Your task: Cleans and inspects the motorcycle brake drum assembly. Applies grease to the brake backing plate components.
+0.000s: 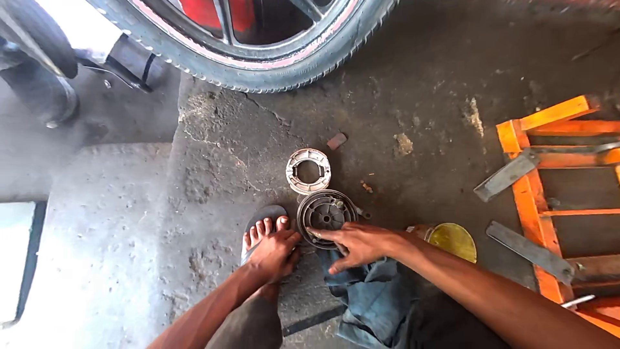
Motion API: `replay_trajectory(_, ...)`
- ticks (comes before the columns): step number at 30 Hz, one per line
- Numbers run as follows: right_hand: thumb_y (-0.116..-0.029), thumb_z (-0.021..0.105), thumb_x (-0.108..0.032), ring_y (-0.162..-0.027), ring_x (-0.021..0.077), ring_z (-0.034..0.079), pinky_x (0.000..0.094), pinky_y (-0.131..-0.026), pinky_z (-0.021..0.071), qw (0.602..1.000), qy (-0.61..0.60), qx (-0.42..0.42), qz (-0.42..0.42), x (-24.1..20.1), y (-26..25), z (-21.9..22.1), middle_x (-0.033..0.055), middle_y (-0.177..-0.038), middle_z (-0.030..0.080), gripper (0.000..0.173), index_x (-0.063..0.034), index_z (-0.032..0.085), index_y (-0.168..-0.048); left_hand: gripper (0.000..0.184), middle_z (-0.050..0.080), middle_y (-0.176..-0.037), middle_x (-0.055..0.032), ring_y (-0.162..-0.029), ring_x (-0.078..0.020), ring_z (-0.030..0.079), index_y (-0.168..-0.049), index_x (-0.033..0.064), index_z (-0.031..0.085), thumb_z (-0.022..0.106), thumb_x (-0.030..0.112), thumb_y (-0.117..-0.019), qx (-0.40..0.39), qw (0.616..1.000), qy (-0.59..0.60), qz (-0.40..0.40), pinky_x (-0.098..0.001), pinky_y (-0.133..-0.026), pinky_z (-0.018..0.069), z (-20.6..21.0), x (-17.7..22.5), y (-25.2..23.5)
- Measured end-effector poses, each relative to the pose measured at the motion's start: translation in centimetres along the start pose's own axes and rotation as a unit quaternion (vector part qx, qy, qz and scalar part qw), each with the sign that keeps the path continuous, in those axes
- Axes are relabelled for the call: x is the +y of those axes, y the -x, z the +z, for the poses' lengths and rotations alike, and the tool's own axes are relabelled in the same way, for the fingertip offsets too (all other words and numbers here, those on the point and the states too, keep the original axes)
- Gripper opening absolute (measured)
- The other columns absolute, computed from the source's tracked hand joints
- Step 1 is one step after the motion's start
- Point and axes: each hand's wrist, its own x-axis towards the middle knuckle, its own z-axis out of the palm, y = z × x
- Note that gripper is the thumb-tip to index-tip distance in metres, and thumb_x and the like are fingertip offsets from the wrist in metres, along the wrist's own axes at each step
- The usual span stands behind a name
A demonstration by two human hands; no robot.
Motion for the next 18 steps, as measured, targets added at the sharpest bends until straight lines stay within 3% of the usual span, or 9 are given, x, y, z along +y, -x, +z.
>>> replay_trajectory(6,-0.0951,0.065,-0.057,-0.093,0.0361,0.067,0.0585,-0.09,0.0509,0.998,0.052,-0.032,0.029,0.9,-0.1,1.2,0.02,-0.102,0.07,0.085,-0.0299,0.024,-0.165,0.019,0.072,-0.086,-0.0072,-0.082,-0.0218,0.073,-0.094,0.0067,0.075,0.065,0.022,-0.0909,0.01,1.0,-0.001,-0.004,-0.0399,-0.076,0.0615,0.1,0.0,0.0)
replay_trajectory(8,-0.0956,0.064,-0.057,-0.09,0.033,0.068,0.0564,-0.086,0.0525,0.997,0.076,-0.013,0.021,1.4,0.3,0.8,0.0156,-0.096,0.071,0.073,-0.0331,0.038,-0.159,0.02,0.073,-0.085,-0.0057,-0.083,-0.0203,0.073,-0.093,0.008,0.075,0.064,0.024,-0.0909,0.021,1.0,-0.008,-0.004,-0.0388,-0.076,0.0616,0.2,-0.2,-0.1)
replay_trajectory(10,-0.0967,0.063,-0.055,-0.085,0.0264,0.069,0.0509,-0.082,0.0537,0.996,0.077,0.035,0.003,1.5,0.9,0.0,0.0092,-0.089,0.073,0.05,-0.0273,0.065,-0.139,0.021,0.072,-0.085,-0.005,-0.082,-0.0192,0.073,-0.093,0.0084,0.075,0.063,0.025,-0.0913,0.027,1.0,-0.005,0.0,-0.0381,-0.076,0.0616,0.5,-0.4,-0.2)
replay_trajectory(11,-0.097,0.063,-0.054,-0.081,0.0229,0.069,0.0483,-0.079,0.0549,0.995,0.072,0.063,-0.008,1.5,1.1,-0.3,0.0065,-0.086,0.073,0.045,-0.0247,0.071,-0.13,0.021,0.072,-0.084,-0.0052,-0.081,-0.0191,0.073,-0.092,0.0079,0.075,0.063,0.025,-0.0914,0.029,1.0,-0.002,0.002,-0.0381,-0.075,0.0616,0.5,-0.5,-0.1)
replay_trajectory(12,-0.097,0.064,-0.053,-0.076,0.0207,0.068,0.0462,-0.077,0.0549,0.994,0.06,0.088,-0.011,1.3,1.1,-0.5,0.0051,-0.082,0.072,0.045,-0.0251,0.07,-0.132,0.02,0.071,-0.084,-0.0053,-0.08,-0.0191,0.072,-0.091,0.0076,0.074,0.064,0.025,-0.0914,0.031,1.0,-0.003,0.002,-0.038,-0.074,0.0613,0.4,-0.6,-0.1)
replay_trajectory(14,-0.0957,0.066,-0.053,-0.068,0.0195,0.065,0.0454,-0.072,0.0545,0.993,0.04,0.113,-0.006,0.9,0.6,-0.2,0.0041,-0.076,0.069,0.059,-0.0294,0.056,-0.149,0.019,0.071,-0.082,-0.0048,-0.079,-0.0184,0.072,-0.09,0.008,0.074,0.064,0.024,-0.0906,0.037,0.999,-0.008,0.003,-0.0371,-0.073,0.0611,0.4,-0.7,0.0)
replay_trajectory(16,-0.0946,0.068,-0.053,-0.072,0.0234,0.066,0.049,-0.076,0.0548,0.996,0.021,0.088,0.009,0.5,-0.1,0.4,0.0074,-0.08,0.07,0.071,-0.029,0.044,-0.157,0.02,0.071,-0.081,-0.0035,-0.078,-0.017,0.072,-0.09,0.0092,0.074,0.063,0.025,-0.0905,0.046,0.999,-0.014,0.008,-0.0362,-0.072,0.0613,0.6,-0.7,0.0)
replay_trajectory(18,-0.095,0.069,-0.05,-0.08,0.03,0.067,0.053,-0.083,0.0527,0.999,-0.006,0.027,0.027,0.1,-0.6,0.9,0.0139,-0.087,0.07,0.077,-0.0222,0.038,-0.159,0.021,0.071,-0.081,-0.0033,-0.078,-0.0172,0.072,-0.09,0.0096,0.075,0.062,0.027,-0.0905,0.054,0.998,-0.018,0.01,-0.0364,-0.072,0.0614,0.8,-0.7,-0.1)
